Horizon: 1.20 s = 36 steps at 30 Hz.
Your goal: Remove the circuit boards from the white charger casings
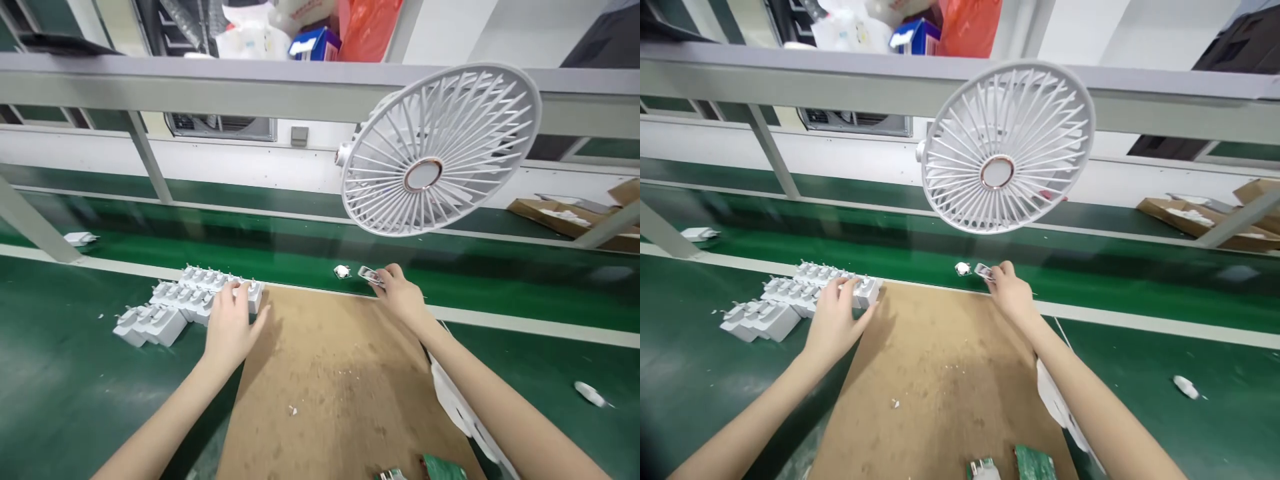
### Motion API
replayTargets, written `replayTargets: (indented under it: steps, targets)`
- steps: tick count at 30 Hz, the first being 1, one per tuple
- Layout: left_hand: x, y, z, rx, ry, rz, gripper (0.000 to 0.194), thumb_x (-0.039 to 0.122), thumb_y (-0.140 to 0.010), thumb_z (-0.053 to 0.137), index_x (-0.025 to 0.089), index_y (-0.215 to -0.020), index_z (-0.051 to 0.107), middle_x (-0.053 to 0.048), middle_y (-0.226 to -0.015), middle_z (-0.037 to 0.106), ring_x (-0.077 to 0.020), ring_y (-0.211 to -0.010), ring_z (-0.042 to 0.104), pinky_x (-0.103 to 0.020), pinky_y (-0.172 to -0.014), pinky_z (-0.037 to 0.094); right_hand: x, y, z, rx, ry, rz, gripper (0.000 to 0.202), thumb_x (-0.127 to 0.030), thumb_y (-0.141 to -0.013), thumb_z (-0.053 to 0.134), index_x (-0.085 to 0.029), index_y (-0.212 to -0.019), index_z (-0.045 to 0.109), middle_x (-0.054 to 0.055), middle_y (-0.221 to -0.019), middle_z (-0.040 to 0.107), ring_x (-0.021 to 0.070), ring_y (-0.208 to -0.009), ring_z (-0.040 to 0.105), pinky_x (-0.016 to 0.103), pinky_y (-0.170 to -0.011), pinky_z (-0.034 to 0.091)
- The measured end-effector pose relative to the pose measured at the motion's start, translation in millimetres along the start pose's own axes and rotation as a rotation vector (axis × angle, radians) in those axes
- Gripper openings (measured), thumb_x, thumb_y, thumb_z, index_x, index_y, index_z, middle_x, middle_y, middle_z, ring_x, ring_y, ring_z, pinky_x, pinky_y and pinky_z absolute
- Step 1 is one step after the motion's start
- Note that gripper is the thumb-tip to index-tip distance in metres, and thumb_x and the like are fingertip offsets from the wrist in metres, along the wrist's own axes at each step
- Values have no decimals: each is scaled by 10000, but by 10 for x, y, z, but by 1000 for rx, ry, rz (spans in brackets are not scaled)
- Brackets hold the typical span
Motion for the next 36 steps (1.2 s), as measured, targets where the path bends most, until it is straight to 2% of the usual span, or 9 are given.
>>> replayTargets:
  steps: [2, 5, 10, 14, 18, 23, 29, 33, 36]
  targets:
    - [-35, -106, 99, 16, -91, 3, 413, 346, -846, 517, 72, -1152, 556, -222, -1093, 541, -356, -981, 530, -442, -786, 446, 211, -175, 150, -33, 69, 33, 249, -306, -922, 559, -152, -1118, 562, 67, -1106, 583, 169, -882, 606, 352, -739, 534]
    - [-33, -161, 220, 22, -151, -13, 336, 310, -842, 511, 82, -1070, 606, -206, -1000, 572, -349, -884, 529, -436, -722, 418, 232, -332, 310, -100, 121, -27, 251, -340, -927, 550, -160, -1101, 577, 67, -1103, 591, 165, -877, 611, 348, -742, 536]
    - [56, -148, 295, 12, -149, 8, 180, 211, -827, 505, 125, -918, 635, -178, -921, 601, -341, -857, 523, -425, -704, 381, -124, -703, 452, -180, 111, -199, 332, -328, -922, 559, -178, -1216, 527, 90, -1228, 542, 205, -1001, 588, 404, -830, 518]
    - [161, -114, 325, -23, -54, 38, 153, 152, -836, 469, 152, -798, 618, -127, -736, 601, -312, -781, 543, -402, -668, 381, -425, -990, 665, -305, 62, -281, 303, -328, -916, 571, -162, -1169, 556, 79, -1161, 580, 195, -966, 604, 390, -811, 525]
    - [195, -49, 256, -41, 123, 0, 150, 163, -857, 445, 162, -819, 589, -104, -729, 612, -292, -774, 585, -400, -677, 423, -612, -980, 675, -326, 1, -324, 275, -332, -916, 570, -156, -1128, 575, 67, -1122, 596, 190, -943, 609, 382, -799, 527]
    - [207, 150, 39, -76, 488, -185, 337, 310, -890, 479, 178, -1193, 415, -77, -936, 621, -206, -783, 656, -313, -627, 520, -713, -439, 340, -250, -121, -384, 260, -347, -917, 564, -156, -1093, 580, 64, -1100, 597, 178, -921, 602, 378, -794, 518]
    - [522, 745, 481, -423, 1764, -887, 412, 291, -789, 676, 244, -1159, 501, 0, -889, 621, -99, -657, 625, -195, -552, 537, -757, 784, -240, -205, -316, -436, 314, -221, -696, 670, -190, -1000, 597, 30, -908, 658, 172, -790, 619, 267, -659, 486]
    - [703, 1062, 649, -563, 2018, -1109, 354, 230, -742, 737, 258, -1073, 615, 13, -862, 658, -94, -660, 637, -213, -593, 566, -851, 1426, -639, -87, -451, -456, 417, -146, -659, 576, -235, -1065, 546, 8, -872, 661, 157, -722, 627, 244, -607, 485]
    - [755, 1195, 680, -677, 2073, -1154, 326, 251, -706, 774, 257, -1019, 683, -3, -905, 682, -118, -737, 659, -223, -626, 572, -950, 1653, -842, 5, -538, -482, 447, -121, -670, 573, -258, -1091, 511, -20, -811, 639, 108, -611, 591, 187, -508, 457]
Point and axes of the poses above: each hand's wrist, its own y-axis away from the middle knuckle, its own z-axis out of the palm, x = y × z, the point moved 10 cm from there along -y, towards the middle knuckle
